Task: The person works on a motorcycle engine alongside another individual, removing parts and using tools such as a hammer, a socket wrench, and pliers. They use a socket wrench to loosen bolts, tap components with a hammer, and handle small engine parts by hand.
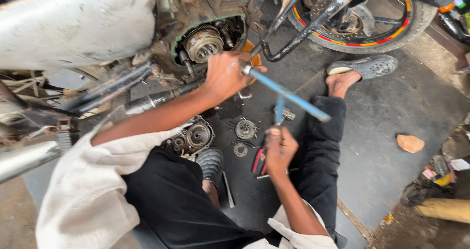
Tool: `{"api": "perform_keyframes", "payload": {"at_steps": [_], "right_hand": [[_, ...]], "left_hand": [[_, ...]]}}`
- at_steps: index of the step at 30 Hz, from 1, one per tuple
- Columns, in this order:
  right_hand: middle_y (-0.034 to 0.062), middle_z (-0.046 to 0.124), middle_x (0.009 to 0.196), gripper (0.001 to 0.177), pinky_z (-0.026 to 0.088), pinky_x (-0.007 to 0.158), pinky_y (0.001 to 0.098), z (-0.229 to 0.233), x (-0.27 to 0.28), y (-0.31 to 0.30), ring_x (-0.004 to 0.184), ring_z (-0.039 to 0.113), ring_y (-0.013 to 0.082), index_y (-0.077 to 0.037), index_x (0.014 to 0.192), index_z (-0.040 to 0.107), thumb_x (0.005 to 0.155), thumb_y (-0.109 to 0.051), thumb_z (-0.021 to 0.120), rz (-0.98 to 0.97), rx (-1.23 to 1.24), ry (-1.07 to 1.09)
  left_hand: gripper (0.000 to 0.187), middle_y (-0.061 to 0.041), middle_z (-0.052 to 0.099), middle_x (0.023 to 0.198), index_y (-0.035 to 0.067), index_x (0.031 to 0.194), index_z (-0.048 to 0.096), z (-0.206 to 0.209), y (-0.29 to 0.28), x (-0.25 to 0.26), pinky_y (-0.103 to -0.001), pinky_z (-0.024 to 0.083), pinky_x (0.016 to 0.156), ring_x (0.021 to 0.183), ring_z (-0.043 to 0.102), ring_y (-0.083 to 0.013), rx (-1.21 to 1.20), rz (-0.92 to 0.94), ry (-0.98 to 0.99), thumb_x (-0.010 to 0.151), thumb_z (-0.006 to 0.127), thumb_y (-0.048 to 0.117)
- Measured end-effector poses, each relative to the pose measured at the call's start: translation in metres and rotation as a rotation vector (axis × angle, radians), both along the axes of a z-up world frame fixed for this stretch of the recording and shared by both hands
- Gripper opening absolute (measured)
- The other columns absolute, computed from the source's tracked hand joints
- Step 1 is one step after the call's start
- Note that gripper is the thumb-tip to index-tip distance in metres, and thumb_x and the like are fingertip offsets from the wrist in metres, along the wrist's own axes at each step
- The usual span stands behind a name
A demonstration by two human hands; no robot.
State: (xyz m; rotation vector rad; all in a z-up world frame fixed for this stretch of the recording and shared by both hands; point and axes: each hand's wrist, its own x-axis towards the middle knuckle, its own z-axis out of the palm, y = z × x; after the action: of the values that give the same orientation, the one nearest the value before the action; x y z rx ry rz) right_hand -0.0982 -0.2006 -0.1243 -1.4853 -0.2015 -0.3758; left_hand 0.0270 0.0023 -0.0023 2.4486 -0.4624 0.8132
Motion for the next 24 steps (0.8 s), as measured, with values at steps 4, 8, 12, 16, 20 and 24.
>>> {"api": "perform_keyframes", "payload": {"at_steps": [4, 8, 12, 16, 20, 24], "right_hand": [[-0.0028, 0.052, 0.07, 0.032, 0.035, 0.052, 0.0233, 0.02, 0.004, -0.023, 0.058, 0.044, 0.0042, -0.001, 0.094, 0.059, 0.109, -0.029, 0.055, -0.03, 0.212, -0.201], [0.0008, 0.049, 0.074, 0.036, 0.034, 0.054, 0.0243, 0.034, 0.012, -0.04, 0.059, 0.043, 0.0067, 0.002, 0.096, 0.058, 0.11, -0.031, 0.057, 0.047, 0.313, -0.291], [0.0025, 0.045, 0.069, 0.038, 0.031, 0.052, 0.0241, 0.029, 0.016, -0.043, 0.058, 0.039, 0.0079, 0.005, 0.094, 0.059, 0.11, -0.03, 0.059, 0.024, 0.126, 0.043], [0.0013, 0.047, 0.071, 0.037, 0.031, 0.054, 0.0239, 0.028, 0.013, -0.037, 0.06, 0.04, 0.0068, 0.002, 0.096, 0.061, 0.11, -0.032, 0.06, 0.12, 0.288, -0.122], [0.0006, 0.049, 0.071, 0.038, 0.036, 0.058, 0.028, 0.023, 0.011, -0.027, 0.062, 0.043, 0.0076, 0.002, 0.099, 0.062, 0.11, -0.034, 0.059, 0.182, 0.326, -0.294], [0.0, 0.045, 0.064, 0.042, 0.029, 0.051, 0.0237, 0.022, 0.011, -0.03, 0.056, 0.037, 0.0069, 0.005, 0.094, 0.064, 0.109, -0.034, 0.06, 0.177, 0.11, 0.074]], "left_hand": [[0.059, -0.008, 0.06, 0.054, 0.013, 0.07, 0.072, -0.022, 0.016, 0.022, -0.046, 0.048, 0.049, 0.051, 0.063, -0.0304, -0.075, 0.148, 0.182, 0.086, 0.069, 0.07], [0.073, -0.006, 0.061, 0.058, 0.003, 0.071, 0.065, -0.054, 0.036, 0.04, -0.039, 0.052, 0.057, 0.054, 0.064, -0.0231, -0.309, 0.036, 0.3, 0.094, 0.064, 0.073], [0.066, -0.005, 0.061, 0.06, 0.007, 0.107, 0.057, -0.055, 0.038, 0.04, -0.032, 0.053, 0.047, 0.047, 0.061, -0.0174, -0.989, -0.248, 0.707, 0.09, 0.058, 0.071], [0.057, -0.006, 0.063, 0.062, 0.011, 0.104, 0.053, -0.04, 0.039, 0.036, -0.031, 0.049, 0.044, 0.045, 0.057, -0.016, -1.095, -0.359, 0.769, 0.095, 0.047, 0.067], [0.053, -0.008, 0.059, 0.067, 0.009, 0.1, 0.052, -0.038, 0.032, 0.036, -0.035, 0.059, 0.052, 0.059, 0.064, -0.0183, -1.152, -0.473, 0.731, 0.104, 0.044, 0.061], [0.048, -0.011, 0.067, 0.079, 0.009, 0.1, 0.052, -0.033, 0.02, 0.034, -0.04, 0.065, 0.065, 0.072, 0.074, -0.025, -1.134, -0.657, 0.702, 0.105, 0.046, 0.056]]}}
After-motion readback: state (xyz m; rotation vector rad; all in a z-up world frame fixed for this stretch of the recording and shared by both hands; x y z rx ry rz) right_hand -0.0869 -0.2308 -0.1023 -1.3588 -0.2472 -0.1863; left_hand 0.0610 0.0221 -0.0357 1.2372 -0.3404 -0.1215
